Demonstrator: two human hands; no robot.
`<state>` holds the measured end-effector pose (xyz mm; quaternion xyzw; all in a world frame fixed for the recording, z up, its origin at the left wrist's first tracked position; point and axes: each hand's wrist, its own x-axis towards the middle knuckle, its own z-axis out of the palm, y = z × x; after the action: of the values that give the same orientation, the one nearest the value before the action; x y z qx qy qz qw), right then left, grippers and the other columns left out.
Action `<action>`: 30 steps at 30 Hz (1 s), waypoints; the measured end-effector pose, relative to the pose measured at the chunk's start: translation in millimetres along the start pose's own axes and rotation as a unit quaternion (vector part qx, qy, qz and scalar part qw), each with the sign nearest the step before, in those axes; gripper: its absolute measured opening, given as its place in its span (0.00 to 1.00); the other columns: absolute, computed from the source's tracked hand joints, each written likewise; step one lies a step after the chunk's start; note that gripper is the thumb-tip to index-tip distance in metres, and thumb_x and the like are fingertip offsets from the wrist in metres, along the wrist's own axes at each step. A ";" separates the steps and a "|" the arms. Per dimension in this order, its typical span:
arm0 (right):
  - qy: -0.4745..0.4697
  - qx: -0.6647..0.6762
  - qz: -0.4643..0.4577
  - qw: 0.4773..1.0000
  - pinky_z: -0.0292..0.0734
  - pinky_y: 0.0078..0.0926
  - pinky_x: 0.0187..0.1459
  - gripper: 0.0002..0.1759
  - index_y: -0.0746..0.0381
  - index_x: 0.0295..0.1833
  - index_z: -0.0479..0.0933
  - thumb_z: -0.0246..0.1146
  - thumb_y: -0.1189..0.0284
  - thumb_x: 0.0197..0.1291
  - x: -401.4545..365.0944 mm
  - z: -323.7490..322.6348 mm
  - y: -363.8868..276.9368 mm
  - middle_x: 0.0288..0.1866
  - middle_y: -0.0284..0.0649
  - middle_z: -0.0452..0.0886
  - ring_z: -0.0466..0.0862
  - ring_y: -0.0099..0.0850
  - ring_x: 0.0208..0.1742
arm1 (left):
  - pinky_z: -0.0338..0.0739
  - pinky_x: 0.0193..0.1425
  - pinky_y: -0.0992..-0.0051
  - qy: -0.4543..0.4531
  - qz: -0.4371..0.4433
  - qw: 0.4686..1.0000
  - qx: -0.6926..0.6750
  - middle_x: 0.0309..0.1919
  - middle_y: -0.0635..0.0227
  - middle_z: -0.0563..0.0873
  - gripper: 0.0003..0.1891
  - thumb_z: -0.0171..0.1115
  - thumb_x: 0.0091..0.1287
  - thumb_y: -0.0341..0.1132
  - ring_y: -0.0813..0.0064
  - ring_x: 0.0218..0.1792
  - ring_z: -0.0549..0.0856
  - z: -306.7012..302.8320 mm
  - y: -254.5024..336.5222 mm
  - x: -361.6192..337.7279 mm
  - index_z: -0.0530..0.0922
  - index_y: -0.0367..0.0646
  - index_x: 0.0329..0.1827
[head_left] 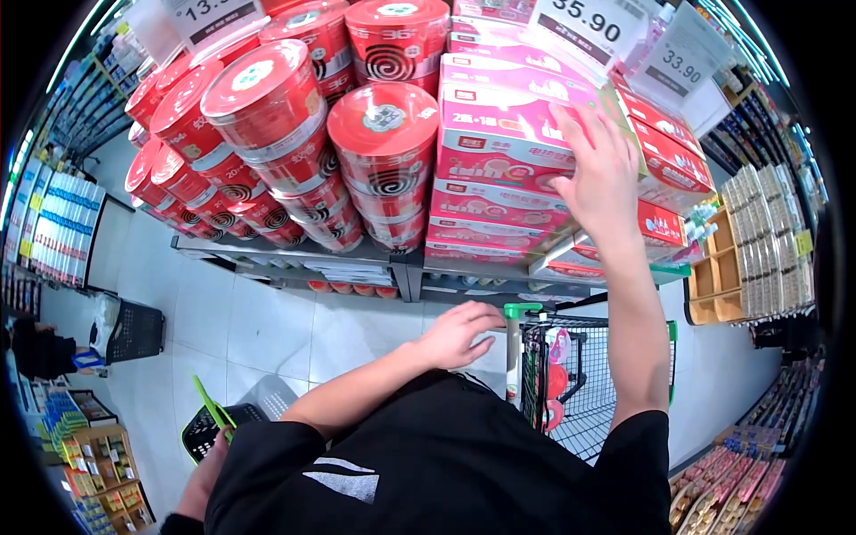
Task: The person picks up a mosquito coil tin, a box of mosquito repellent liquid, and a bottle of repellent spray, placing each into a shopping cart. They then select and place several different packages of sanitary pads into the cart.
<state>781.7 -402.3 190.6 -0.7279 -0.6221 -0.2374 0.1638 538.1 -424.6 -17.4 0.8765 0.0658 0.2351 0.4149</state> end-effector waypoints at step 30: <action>0.108 0.338 0.185 0.916 0.63 0.49 0.76 0.64 0.62 0.83 0.61 0.84 0.46 0.44 -144.6 -104.9 -4.5 0.80 0.49 0.68 0.69 0.43 0.80 | 0.77 0.71 0.66 0.294 -0.027 0.880 -0.372 0.64 0.56 0.80 0.60 0.91 0.45 0.44 0.67 0.64 0.83 -147.4 82.3 20.9 0.59 0.31 0.77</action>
<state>746.0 -577.2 198.4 -0.7009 -0.4983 -0.0552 0.5073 481.2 -368.7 132.8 0.5465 0.1161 0.4778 0.6779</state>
